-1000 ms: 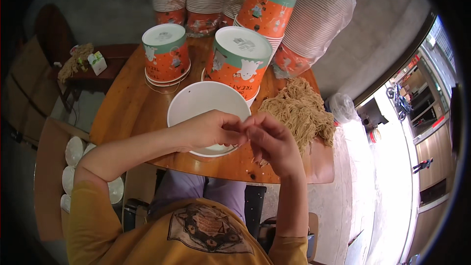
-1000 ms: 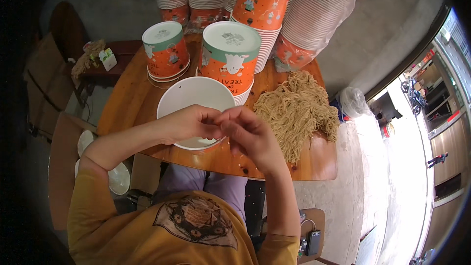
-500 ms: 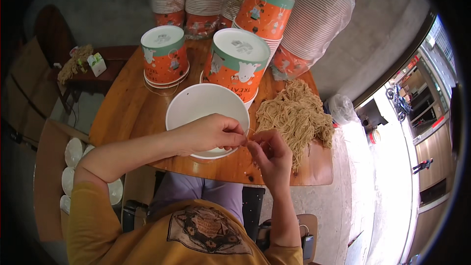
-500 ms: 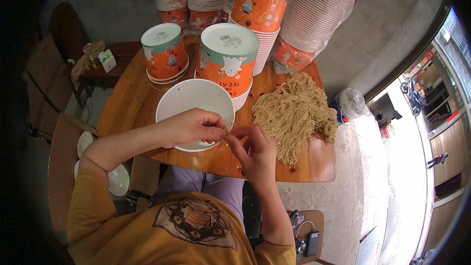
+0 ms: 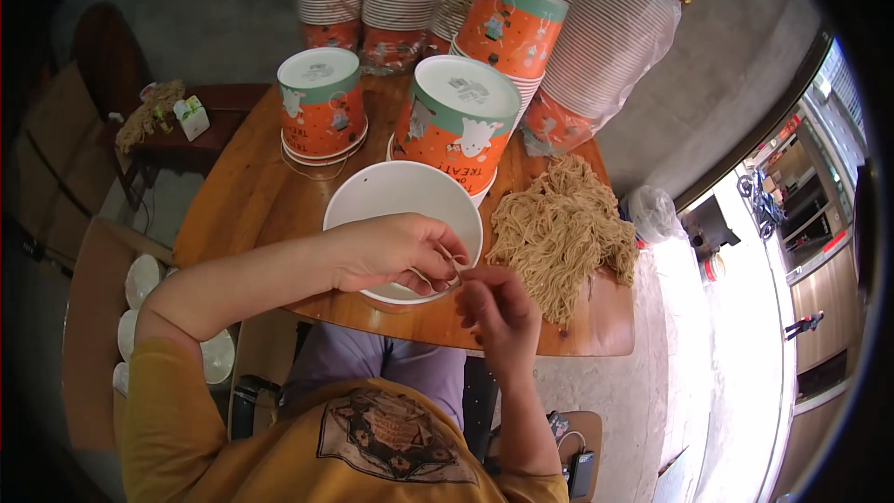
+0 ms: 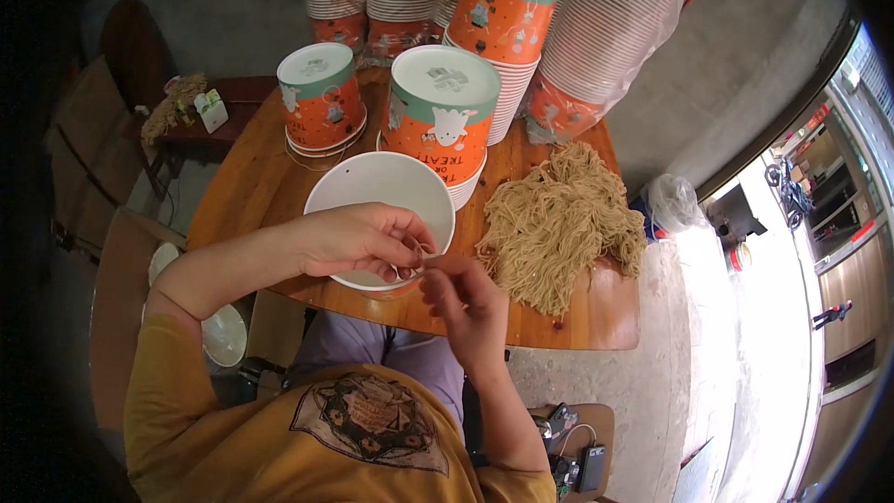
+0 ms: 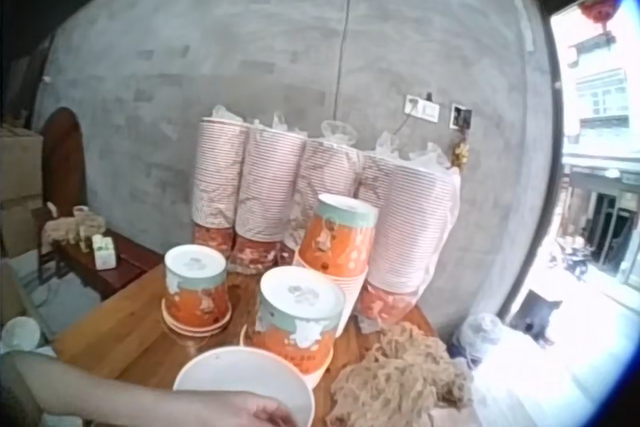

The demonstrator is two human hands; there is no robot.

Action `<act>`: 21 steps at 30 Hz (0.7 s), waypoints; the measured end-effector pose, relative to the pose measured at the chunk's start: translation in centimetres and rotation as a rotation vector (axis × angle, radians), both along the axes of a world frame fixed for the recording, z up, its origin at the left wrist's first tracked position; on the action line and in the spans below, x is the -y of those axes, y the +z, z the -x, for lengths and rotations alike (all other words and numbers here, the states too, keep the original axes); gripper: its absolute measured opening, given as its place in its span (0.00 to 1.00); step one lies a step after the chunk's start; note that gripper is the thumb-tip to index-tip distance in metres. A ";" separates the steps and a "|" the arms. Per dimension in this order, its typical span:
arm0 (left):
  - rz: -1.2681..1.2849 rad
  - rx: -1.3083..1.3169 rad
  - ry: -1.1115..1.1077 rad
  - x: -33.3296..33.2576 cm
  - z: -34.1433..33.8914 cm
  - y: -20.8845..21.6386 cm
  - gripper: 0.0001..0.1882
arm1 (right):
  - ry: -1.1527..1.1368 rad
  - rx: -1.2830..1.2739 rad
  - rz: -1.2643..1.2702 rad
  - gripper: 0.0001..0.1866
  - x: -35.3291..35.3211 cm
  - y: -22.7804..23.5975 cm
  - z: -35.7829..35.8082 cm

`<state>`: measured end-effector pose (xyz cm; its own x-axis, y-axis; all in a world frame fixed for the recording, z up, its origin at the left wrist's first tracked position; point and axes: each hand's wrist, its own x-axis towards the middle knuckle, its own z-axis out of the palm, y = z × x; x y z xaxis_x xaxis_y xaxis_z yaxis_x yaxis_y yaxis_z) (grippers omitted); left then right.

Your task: Attaching strings to paper buckets to create handles for packaging.

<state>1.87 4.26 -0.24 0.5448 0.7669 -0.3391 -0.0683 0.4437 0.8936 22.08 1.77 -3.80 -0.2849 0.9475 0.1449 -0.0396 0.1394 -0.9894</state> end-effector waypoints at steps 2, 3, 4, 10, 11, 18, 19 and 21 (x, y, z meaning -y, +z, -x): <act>-0.007 -0.034 0.030 0.3 -0.3 0.8 0.13 | -0.005 -0.095 0.013 0.06 -0.6 -0.2 -1.1; -0.007 -0.036 0.032 0.4 -0.2 0.5 0.13 | -0.022 -0.117 0.033 0.07 -0.9 -0.3 -1.4; -0.098 -0.074 0.047 0.4 -0.2 -0.1 0.14 | -0.058 -0.098 0.022 0.07 -1.1 -0.4 -1.5; -0.493 -0.277 0.070 1.0 -1.0 -0.6 0.17 | -0.096 0.167 -0.253 0.05 -1.4 0.3 -1.0; -0.571 -0.312 0.054 1.1 -1.0 -0.7 0.18 | -0.122 0.307 -0.396 0.06 -1.2 1.0 -0.7; -0.626 -0.390 0.039 1.5 -1.0 0.4 0.20 | -0.141 0.456 -0.457 0.05 -0.9 1.7 0.4; -0.658 -0.424 0.035 1.5 -0.9 0.5 0.20 | -0.119 0.419 -0.399 0.05 -0.8 1.7 0.4; -0.689 -0.458 0.032 1.6 -0.7 0.7 0.20 | -0.096 0.383 -0.341 0.05 -0.8 1.7 0.5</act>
